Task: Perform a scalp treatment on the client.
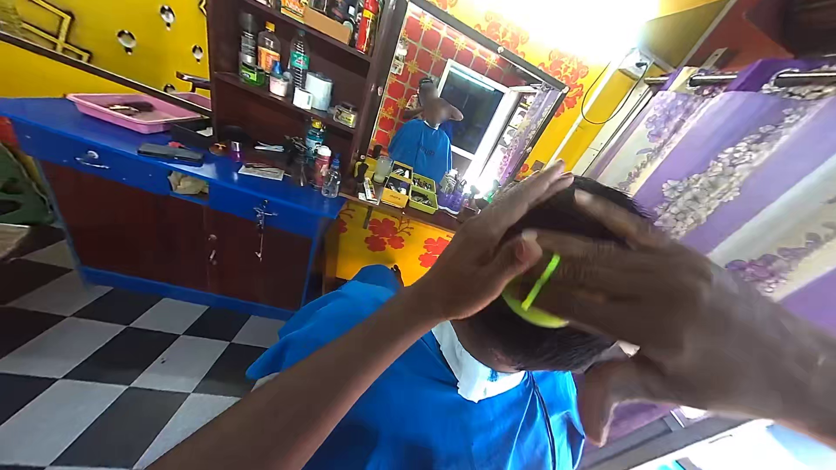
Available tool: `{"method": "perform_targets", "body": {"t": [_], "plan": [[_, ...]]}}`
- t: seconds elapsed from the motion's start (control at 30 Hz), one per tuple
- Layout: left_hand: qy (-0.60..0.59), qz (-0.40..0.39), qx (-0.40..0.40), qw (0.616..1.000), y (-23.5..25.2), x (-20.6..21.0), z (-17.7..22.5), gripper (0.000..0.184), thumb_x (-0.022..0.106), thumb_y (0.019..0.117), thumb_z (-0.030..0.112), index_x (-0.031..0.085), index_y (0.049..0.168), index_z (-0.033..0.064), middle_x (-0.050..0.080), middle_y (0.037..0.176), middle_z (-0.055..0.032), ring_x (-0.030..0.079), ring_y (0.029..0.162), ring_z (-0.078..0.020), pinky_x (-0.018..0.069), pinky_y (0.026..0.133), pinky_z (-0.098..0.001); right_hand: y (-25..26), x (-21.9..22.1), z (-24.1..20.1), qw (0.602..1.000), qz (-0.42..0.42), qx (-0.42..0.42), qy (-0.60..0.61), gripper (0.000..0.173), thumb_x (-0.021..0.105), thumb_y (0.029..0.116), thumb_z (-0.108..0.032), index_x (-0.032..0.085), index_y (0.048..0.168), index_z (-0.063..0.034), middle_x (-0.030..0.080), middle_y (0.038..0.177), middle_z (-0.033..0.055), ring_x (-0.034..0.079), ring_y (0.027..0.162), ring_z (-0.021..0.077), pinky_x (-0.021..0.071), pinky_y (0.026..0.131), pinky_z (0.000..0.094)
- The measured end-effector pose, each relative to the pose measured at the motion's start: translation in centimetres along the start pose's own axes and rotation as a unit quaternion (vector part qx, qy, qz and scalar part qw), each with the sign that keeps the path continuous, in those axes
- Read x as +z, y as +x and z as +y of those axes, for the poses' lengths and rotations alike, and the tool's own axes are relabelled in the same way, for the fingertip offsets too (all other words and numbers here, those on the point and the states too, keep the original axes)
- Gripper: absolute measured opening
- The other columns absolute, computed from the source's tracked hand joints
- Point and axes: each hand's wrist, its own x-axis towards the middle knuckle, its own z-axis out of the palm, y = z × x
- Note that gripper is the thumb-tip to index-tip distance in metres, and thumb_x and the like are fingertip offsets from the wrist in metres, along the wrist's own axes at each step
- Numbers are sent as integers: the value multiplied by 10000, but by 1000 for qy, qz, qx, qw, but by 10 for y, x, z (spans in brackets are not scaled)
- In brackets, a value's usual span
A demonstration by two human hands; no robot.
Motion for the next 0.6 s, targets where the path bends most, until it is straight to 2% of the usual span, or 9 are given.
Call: {"method": "perform_targets", "body": {"t": [0.13, 0.2, 0.27, 0.33, 0.4, 0.43, 0.5, 0.53, 0.6], "plan": [[50, -8, 49, 998, -5, 2, -5, 1085, 197, 955, 794, 359, 1513, -122, 419, 1572, -205, 354, 1495, -285, 267, 1265, -468, -38, 44, -31, 997, 9, -16, -74, 507, 364, 1081, -515, 633, 1287, -139, 588, 1463, 16, 392, 1484, 187, 215, 1269, 462], [44, -1, 56, 997, -4, -2, -3, 1083, 203, 967, 781, 360, 1493, -152, 420, 1563, -233, 350, 1499, -303, 273, 1266, -477, -47, 52, -46, 998, -30, -42, -44, 417, 381, 1100, -410, 615, 1272, -110, 569, 1478, 42, 395, 1480, 201, 222, 1258, 434], [49, 33, 52, 997, 0, -11, 1, 1049, 192, 985, 753, 363, 1486, -152, 430, 1561, -219, 375, 1487, -277, 312, 1251, -457, -48, 44, -51, 991, -66, -90, 69, 439, 421, 1082, -441, 655, 1254, -112, 617, 1418, 74, 448, 1447, 242, 234, 1249, 471], [42, 89, 32, 995, 11, -25, -2, 1022, 184, 989, 744, 338, 1510, -122, 415, 1575, -203, 385, 1481, -258, 332, 1237, -446, -45, 24, -37, 982, -4, -79, 169, 512, 425, 1064, -524, 652, 1330, -151, 603, 1448, 30, 443, 1451, 202, 210, 1268, 474], [-1, 144, -19, 989, 24, -37, -13, 996, 188, 982, 755, 294, 1552, -54, 374, 1605, -161, 402, 1467, -232, 359, 1214, -408, -41, 3, 5, 973, 127, -27, 191, 480, 393, 1073, -500, 642, 1339, -187, 598, 1448, -53, 455, 1433, 148, 223, 1280, 469], [-19, 159, -55, 986, 30, -42, -21, 949, 175, 1000, 728, 257, 1581, -18, 336, 1629, -142, 393, 1472, -221, 357, 1213, -398, -37, -7, 33, 963, 189, 6, 192, 468, 388, 1068, -489, 656, 1311, -194, 617, 1426, -54, 484, 1413, 170, 259, 1267, 487], [-51, 174, -158, 971, 46, -46, -33, 803, 112, 1051, 624, 214, 1616, 62, 275, 1656, -119, 383, 1471, -211, 353, 1195, -386, -24, -12, 89, 925, 298, 86, 219, 523, 399, 1059, -554, 689, 1242, -158, 671, 1343, -36, 571, 1326, 162, 427, 1171, 415], [-69, 177, -214, 958, 55, -45, -38, 761, 79, 1063, 588, 215, 1619, 86, 271, 1656, -125, 390, 1465, -233, 363, 1183, -402, -19, -6, 109, 902, 320, 151, 247, 552, 342, 1074, -540, 671, 1238, -127, 682, 1303, -47, 599, 1269, 105, 478, 1107, 348], [-70, 138, -308, 939, 69, -43, -51, 773, 40, 1059, 594, 210, 1627, 98, 286, 1650, -157, 425, 1443, -271, 389, 1155, -430, -13, 17, 135, 847, 276, 308, 334, 691, 142, 1086, -518, 597, 1311, -48, 664, 1255, -8, 600, 1177, 58, 485, 1036, 303]]}}
